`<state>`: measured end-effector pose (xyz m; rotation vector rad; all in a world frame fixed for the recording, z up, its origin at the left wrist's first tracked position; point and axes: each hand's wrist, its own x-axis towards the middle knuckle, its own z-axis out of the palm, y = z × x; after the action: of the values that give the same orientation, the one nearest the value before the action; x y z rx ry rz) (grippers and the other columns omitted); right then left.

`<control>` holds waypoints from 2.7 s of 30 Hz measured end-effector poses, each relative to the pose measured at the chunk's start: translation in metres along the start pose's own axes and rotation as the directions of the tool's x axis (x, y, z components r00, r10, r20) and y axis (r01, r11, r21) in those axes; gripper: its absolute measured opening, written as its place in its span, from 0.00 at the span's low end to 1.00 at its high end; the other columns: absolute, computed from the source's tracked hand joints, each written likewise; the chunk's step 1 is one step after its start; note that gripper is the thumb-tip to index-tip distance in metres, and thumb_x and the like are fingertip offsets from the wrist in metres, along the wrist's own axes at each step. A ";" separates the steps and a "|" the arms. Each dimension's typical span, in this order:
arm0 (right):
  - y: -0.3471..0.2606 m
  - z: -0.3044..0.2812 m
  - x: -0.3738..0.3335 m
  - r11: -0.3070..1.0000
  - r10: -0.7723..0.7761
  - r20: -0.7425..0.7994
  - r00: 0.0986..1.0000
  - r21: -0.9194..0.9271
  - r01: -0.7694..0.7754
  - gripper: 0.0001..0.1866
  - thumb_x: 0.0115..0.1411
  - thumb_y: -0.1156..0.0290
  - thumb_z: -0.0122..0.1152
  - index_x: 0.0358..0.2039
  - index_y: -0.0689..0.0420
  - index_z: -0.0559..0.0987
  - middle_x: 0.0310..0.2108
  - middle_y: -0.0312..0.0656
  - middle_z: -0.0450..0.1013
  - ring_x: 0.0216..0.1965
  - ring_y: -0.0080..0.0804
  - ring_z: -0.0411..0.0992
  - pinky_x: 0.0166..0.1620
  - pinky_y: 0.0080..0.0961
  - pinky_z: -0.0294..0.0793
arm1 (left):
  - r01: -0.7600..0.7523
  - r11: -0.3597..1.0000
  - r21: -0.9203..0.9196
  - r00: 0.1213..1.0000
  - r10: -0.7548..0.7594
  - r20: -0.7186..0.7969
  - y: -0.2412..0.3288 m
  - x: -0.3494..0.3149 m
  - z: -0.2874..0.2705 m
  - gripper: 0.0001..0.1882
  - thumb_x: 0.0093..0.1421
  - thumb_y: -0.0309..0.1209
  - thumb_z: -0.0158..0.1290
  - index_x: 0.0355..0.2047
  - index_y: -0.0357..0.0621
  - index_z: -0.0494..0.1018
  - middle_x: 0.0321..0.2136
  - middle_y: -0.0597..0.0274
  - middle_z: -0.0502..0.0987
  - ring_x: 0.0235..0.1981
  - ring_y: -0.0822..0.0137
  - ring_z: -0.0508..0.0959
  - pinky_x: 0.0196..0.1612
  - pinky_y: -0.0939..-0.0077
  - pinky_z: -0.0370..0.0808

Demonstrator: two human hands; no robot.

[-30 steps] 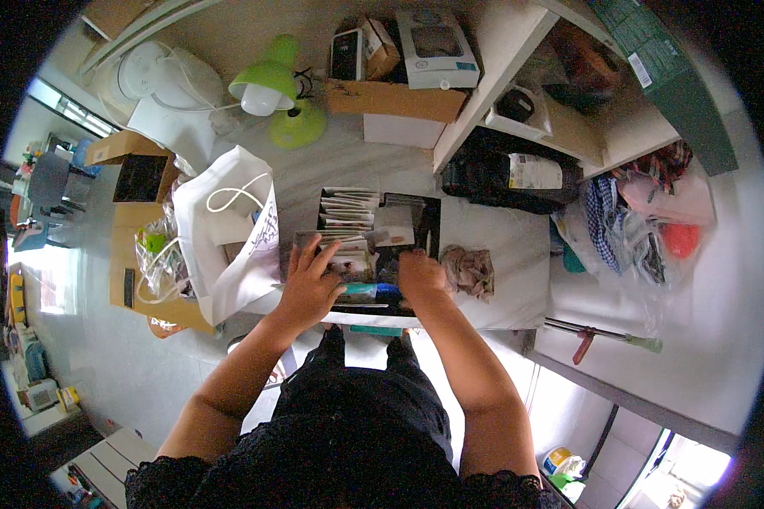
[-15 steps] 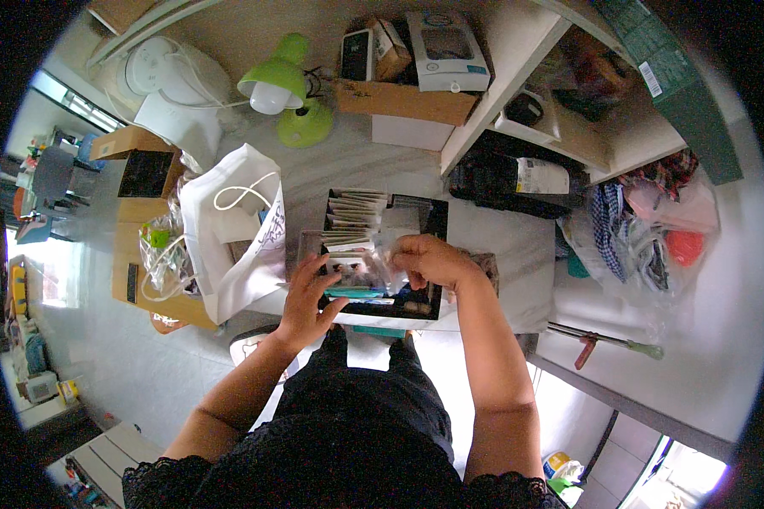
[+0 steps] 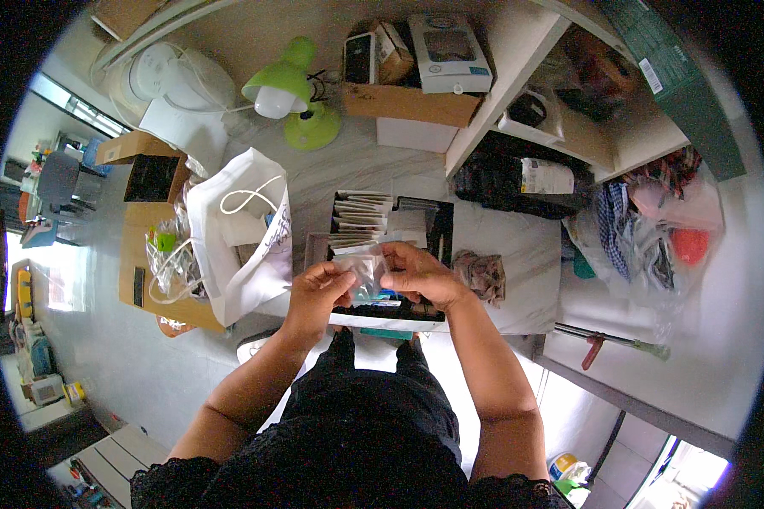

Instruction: The person unpacks a white box and a pink gift bag, then sorts small cards and packets from a black box on a table. They place items into the bag and box, then reach for a small box on a shelf and return it to the table.

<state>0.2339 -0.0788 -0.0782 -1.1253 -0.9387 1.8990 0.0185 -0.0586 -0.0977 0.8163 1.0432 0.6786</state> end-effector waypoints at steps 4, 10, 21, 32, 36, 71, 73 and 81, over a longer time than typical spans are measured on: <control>0.019 -0.016 -0.007 0.915 -0.118 -0.199 0.973 -0.403 0.028 0.23 0.53 0.63 0.68 0.46 0.62 0.76 0.30 0.36 0.75 0.25 0.19 0.67 0.25 0.18 0.65 | 0.044 0.999 -0.018 0.999 -0.044 -0.002 0.002 -0.001 0.005 0.10 0.58 0.30 0.59 0.38 0.39 0.74 0.30 0.62 0.78 0.27 0.74 0.77 0.29 0.82 0.74; -0.008 -0.049 -0.012 0.539 -0.199 -0.360 0.912 -0.817 -0.205 0.10 0.58 0.65 0.59 0.37 0.56 0.82 0.31 0.46 0.78 0.35 0.41 0.76 0.40 0.33 0.74 | 0.049 0.984 0.170 0.998 -0.057 0.040 -0.007 -0.004 -0.002 0.15 0.59 0.31 0.57 0.45 0.40 0.70 0.32 0.61 0.78 0.31 0.69 0.78 0.31 0.75 0.74; 0.015 -0.073 0.041 -0.004 -0.123 -0.529 0.840 -0.846 -0.534 0.13 0.54 0.65 0.62 0.39 0.55 0.79 0.39 0.47 0.77 0.39 0.45 0.76 0.41 0.40 0.75 | -0.176 0.924 0.339 0.974 0.213 -0.074 -0.025 -0.010 -0.029 0.12 0.61 0.31 0.56 0.43 0.40 0.72 0.32 0.61 0.78 0.29 0.71 0.78 0.31 0.81 0.75; 0.044 -0.049 0.057 0.035 -0.101 -0.469 0.877 -0.883 -0.468 0.17 0.57 0.63 0.57 0.47 0.52 0.75 0.45 0.48 0.73 0.46 0.48 0.74 0.46 0.41 0.75 | -0.505 -0.223 0.834 0.775 0.308 0.552 -0.024 0.032 -0.010 0.37 0.56 0.61 0.48 0.58 0.49 0.66 0.65 0.57 0.52 0.68 0.44 0.41 0.61 0.28 0.43; 0.023 -0.046 0.045 0.061 -0.217 -0.506 0.835 -0.861 -0.506 0.16 0.58 0.65 0.56 0.47 0.53 0.76 0.43 0.50 0.74 0.44 0.50 0.74 0.46 0.41 0.74 | -0.480 -0.266 0.836 0.810 0.232 0.539 -0.018 0.040 -0.005 0.38 0.57 0.61 0.47 0.59 0.50 0.65 0.67 0.58 0.50 0.68 0.46 0.41 0.62 0.29 0.41; 0.085 -0.086 -0.046 0.431 -0.679 -0.549 0.487 -0.836 -0.340 0.25 0.61 0.57 0.55 0.56 0.57 0.70 0.57 0.60 0.62 0.60 0.56 0.59 0.59 0.44 0.62 | -0.535 0.550 0.641 0.816 0.532 0.225 -0.036 0.018 -0.038 0.35 0.66 0.38 0.44 0.66 0.31 0.44 0.67 0.37 0.43 0.68 0.46 0.44 0.67 0.60 0.42; 0.111 -0.100 -0.050 0.201 -0.649 -0.609 0.456 -0.716 -0.668 0.32 0.55 0.56 0.60 0.61 0.45 0.66 0.62 0.53 0.59 0.64 0.55 0.52 0.62 0.52 0.55 | -0.556 0.546 0.627 0.797 0.566 0.213 -0.028 0.007 -0.032 0.34 0.66 0.37 0.44 0.65 0.31 0.46 0.66 0.38 0.46 0.68 0.46 0.47 0.67 0.60 0.43; 0.128 -0.111 -0.073 0.488 -0.221 -0.678 0.701 -0.699 -0.523 0.26 0.49 0.64 0.68 0.51 0.46 0.76 0.58 0.47 0.63 0.59 0.49 0.61 0.58 0.44 0.64 | -0.751 0.434 0.497 0.631 0.693 0.349 0.047 -0.028 0.029 0.29 0.65 0.39 0.47 0.61 0.34 0.57 0.62 0.39 0.56 0.63 0.44 0.58 0.64 0.58 0.54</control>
<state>0.3330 -0.1767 -0.1990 -2.4162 -1.3696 0.7668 0.0309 -0.0635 -0.0369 1.9398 0.7785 1.0337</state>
